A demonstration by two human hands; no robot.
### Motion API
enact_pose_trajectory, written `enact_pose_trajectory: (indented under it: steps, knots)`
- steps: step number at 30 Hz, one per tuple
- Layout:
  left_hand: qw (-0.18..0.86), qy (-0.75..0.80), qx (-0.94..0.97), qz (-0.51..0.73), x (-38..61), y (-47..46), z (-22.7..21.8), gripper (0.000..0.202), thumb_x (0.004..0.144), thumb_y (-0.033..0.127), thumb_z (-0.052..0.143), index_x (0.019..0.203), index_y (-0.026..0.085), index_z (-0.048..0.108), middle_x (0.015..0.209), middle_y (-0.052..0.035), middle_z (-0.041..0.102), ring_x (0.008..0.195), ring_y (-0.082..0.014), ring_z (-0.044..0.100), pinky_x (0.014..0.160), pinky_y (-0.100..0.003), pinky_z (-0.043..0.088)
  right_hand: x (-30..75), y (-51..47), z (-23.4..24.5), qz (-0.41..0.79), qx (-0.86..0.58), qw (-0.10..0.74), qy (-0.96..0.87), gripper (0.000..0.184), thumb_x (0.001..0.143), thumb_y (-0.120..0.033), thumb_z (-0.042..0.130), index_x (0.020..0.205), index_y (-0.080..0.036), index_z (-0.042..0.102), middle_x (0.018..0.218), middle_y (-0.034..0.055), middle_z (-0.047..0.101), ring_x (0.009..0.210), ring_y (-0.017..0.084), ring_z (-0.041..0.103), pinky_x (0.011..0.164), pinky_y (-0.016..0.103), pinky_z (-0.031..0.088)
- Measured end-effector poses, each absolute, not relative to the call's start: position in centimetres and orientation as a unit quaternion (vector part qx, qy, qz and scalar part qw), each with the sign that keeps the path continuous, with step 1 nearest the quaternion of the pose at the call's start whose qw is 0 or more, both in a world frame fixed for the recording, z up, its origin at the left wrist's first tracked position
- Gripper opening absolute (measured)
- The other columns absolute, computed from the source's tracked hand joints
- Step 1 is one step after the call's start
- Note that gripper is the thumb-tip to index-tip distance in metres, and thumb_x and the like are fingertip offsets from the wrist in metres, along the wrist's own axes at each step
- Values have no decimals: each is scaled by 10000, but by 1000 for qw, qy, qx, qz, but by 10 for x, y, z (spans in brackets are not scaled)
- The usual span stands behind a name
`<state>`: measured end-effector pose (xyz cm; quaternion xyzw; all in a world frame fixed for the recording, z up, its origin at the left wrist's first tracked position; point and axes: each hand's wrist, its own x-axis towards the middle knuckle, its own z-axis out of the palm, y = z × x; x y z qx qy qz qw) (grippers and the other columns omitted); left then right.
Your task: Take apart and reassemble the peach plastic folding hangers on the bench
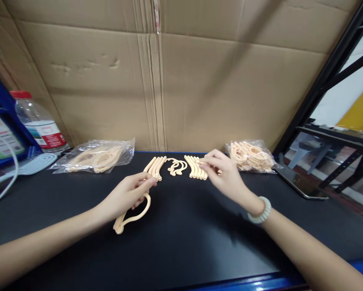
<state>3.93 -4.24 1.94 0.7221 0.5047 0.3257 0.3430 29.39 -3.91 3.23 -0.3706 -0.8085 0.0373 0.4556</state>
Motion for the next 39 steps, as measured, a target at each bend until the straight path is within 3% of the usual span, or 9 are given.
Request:
enact_pose_trajectory:
  steps: [3, 6, 11, 17, 23, 28, 35, 39]
  knots:
    - [468, 517, 620, 359, 36, -37, 24, 310, 837, 473, 542, 803, 166, 579, 494, 71, 434, 414, -90, 415, 432, -204, 340, 327, -11, 30, -53, -399, 459, -792, 188, 913, -243, 524, 921, -217, 710, 848, 65, 603, 771, 180, 568, 627, 313, 481]
    - [529, 506, 559, 390, 33, -34, 28, 287, 804, 432, 612, 797, 145, 597, 556, 40, 527, 504, -93, 505, 515, -206, 404, 353, 17, 17, -115, -401, 417, -808, 224, 895, -187, 501, 944, -216, 718, 935, 85, 627, 866, 212, 597, 754, 396, 515]
    - [591, 497, 501, 391, 27, -32, 31, 271, 806, 404, 644, 865, 141, 621, 697, -6, 654, 686, -120, 619, 686, -239, 477, 375, 43, -6, -115, -417, 348, -832, 320, 845, -68, 438, 893, -190, 729, 918, 105, 666, 828, 224, 635, 762, 412, 541]
    - [610, 472, 487, 410, 25, -32, 28, 279, 830, 420, 637, 881, 149, 596, 804, -40, 698, 782, -149, 644, 765, -307, 521, 376, 40, -8, -103, -422, 332, -838, 375, 833, -35, 398, 893, -198, 731, 940, 107, 677, 867, 243, 651, 794, 410, 540]
    - [608, 457, 504, 408, 28, -37, 25, 302, 834, 420, 642, 952, 148, 585, 885, -72, 710, 891, -189, 660, 807, -350, 537, 309, -14, 7, -41, -317, 370, -872, 305, 916, -162, 484, 1194, -220, 596, 1144, 90, 647, 1094, 230, 579, 954, 467, 473]
    - [609, 445, 510, 413, 33, -45, 24, 313, 811, 427, 666, 934, 156, 570, 870, -70, 720, 863, -203, 681, 793, -371, 554, 267, -57, 13, -34, -187, 260, -947, 412, 899, -340, 585, 1270, -168, 542, 1226, 119, 612, 1113, 230, 513, 966, 428, 444]
    - [586, 450, 531, 415, 37, -48, 22, 325, 817, 416, 656, 975, 155, 544, 901, -90, 721, 818, -191, 683, 758, -350, 567, 268, -57, 5, -59, -192, 234, -951, 234, 934, -326, 542, 1088, -179, 639, 937, 72, 665, 963, 204, 497, 849, 368, 430]
    - [485, 441, 588, 473, 35, -46, 17, 449, 825, 348, 649, 1189, 194, 436, 1151, -110, 628, 903, -194, 661, 793, -395, 571, 268, -55, 1, -57, -202, 255, -944, 180, 931, -324, 557, 965, -179, 657, 808, 39, 643, 937, 199, 502, 857, 372, 391]
